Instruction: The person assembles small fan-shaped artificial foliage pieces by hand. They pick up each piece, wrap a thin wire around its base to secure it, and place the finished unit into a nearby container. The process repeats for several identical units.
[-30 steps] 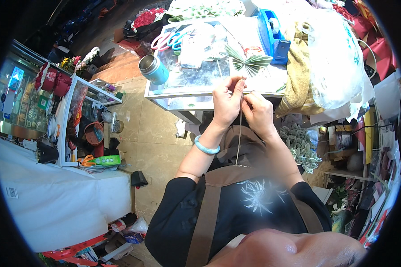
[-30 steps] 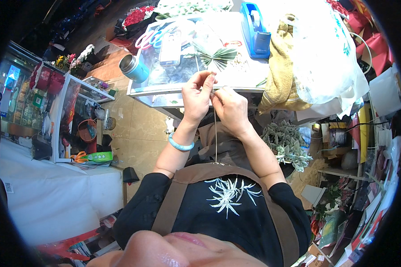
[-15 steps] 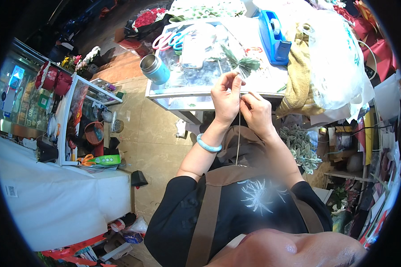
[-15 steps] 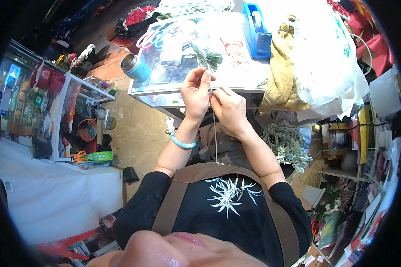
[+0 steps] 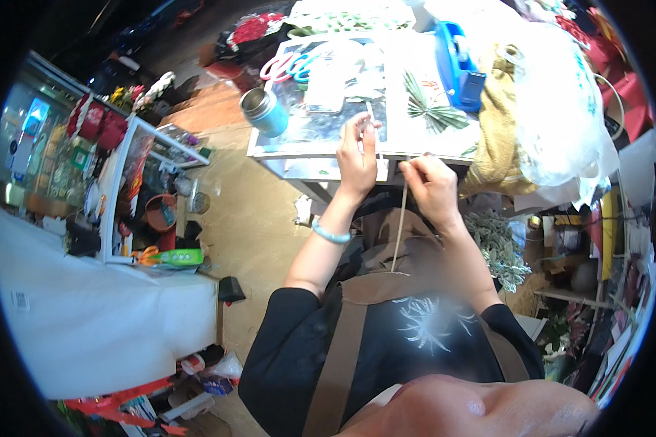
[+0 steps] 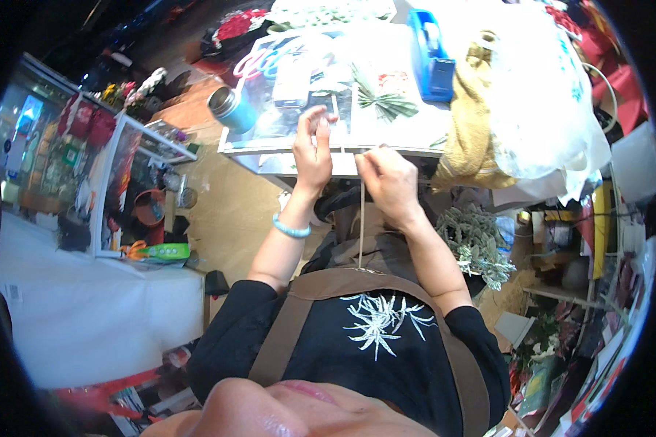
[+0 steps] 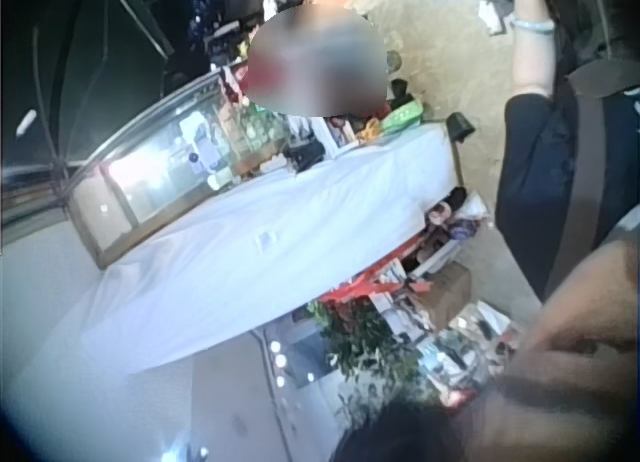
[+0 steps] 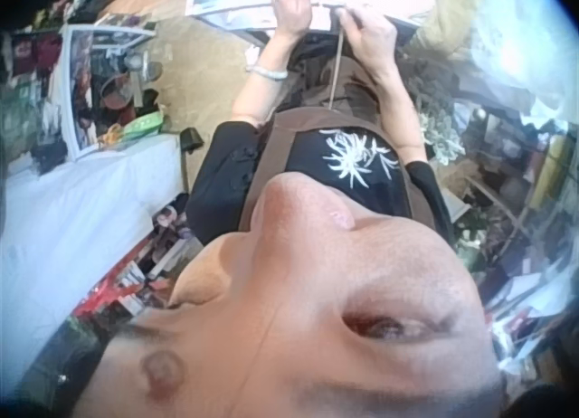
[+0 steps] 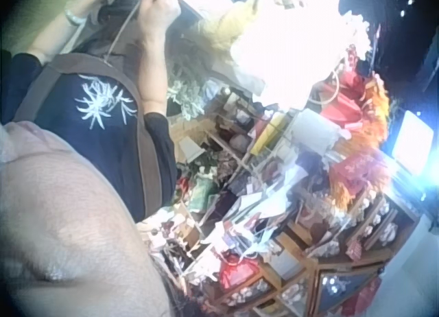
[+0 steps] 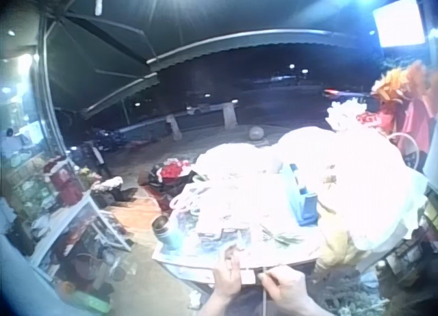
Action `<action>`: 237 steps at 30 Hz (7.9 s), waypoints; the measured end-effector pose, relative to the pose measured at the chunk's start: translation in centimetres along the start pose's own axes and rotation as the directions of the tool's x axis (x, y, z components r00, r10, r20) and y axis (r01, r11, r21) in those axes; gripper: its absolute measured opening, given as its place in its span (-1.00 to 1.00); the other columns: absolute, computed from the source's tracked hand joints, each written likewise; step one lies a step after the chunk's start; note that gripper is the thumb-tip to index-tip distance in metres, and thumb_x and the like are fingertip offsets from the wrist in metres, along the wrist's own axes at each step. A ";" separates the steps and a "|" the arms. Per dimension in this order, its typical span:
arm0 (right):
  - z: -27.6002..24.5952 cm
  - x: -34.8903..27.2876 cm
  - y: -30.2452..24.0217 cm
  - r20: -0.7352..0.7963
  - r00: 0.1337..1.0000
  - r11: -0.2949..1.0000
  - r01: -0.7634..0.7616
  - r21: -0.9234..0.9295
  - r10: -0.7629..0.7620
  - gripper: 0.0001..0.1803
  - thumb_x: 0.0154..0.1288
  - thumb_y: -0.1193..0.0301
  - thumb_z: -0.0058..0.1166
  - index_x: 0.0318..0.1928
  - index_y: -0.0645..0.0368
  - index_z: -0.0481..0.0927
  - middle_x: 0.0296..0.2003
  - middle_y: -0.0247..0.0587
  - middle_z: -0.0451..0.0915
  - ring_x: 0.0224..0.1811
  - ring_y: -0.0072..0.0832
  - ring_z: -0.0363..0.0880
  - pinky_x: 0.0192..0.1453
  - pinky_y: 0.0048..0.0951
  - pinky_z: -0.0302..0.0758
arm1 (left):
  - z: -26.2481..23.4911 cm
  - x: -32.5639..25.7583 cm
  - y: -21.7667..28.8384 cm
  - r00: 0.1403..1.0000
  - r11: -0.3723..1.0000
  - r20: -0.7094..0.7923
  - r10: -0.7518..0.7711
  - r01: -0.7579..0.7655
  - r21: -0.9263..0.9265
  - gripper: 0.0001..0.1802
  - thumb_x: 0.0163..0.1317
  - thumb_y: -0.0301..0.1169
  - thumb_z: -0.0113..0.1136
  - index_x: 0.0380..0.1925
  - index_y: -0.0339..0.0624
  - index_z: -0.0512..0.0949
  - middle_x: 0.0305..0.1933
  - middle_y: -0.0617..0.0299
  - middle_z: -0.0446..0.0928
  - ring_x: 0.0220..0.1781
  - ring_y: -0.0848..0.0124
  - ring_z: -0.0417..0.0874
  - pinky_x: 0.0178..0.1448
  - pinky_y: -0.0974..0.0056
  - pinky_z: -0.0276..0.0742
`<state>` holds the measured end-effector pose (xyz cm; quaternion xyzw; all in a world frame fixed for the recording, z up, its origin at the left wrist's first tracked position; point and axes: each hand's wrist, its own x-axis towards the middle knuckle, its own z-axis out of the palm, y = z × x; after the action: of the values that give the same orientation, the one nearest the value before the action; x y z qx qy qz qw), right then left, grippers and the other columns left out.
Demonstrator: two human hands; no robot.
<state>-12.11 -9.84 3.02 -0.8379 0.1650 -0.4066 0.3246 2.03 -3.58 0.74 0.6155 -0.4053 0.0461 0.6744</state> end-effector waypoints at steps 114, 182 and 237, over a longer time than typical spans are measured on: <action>-1.1 2.2 -1.5 0.018 0.957 0.547 -0.182 0.817 0.291 -0.88 0.19 0.49 0.15 -0.32 0.24 0.48 -0.47 -0.40 0.51 -0.51 -0.72 0.41 -0.40 -0.68 0.39 | 2.2 -0.8 8.2 0.977 0.619 0.053 -0.205 0.171 -0.766 -0.68 0.23 -0.41 0.15 -0.07 -0.40 0.49 -0.16 0.21 0.56 -0.15 0.55 0.49 -0.04 0.45 0.38; -4.2 2.2 -1.8 0.200 0.972 0.086 -0.191 0.978 -0.123 0.23 -0.29 0.09 0.46 0.33 0.25 -0.03 0.11 0.33 0.29 0.24 -0.03 0.26 0.20 -0.12 0.35 | -0.6 -2.4 10.2 0.651 0.519 0.753 -0.097 0.679 -0.520 -0.73 0.28 -0.43 0.02 -0.09 -0.40 0.39 -0.27 0.11 0.56 -0.30 0.36 0.65 -0.34 0.46 0.57; -4.1 -2.4 -1.0 -0.136 0.987 0.971 -0.057 0.230 0.091 -0.84 0.14 0.66 0.05 -0.23 0.29 0.57 -0.44 -0.20 0.60 -0.51 -0.58 0.51 -0.42 -0.61 0.45 | 0.1 -3.4 9.0 0.926 0.935 0.371 0.070 0.069 -0.348 -0.55 0.21 -0.47 0.12 0.07 -0.42 0.29 0.05 -0.06 0.46 0.11 0.28 0.48 0.18 0.31 0.30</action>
<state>-16.83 -9.47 4.25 -0.7571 0.1721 -0.4702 0.4198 -5.31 -0.01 5.85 0.4807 -0.5291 -0.1471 0.6836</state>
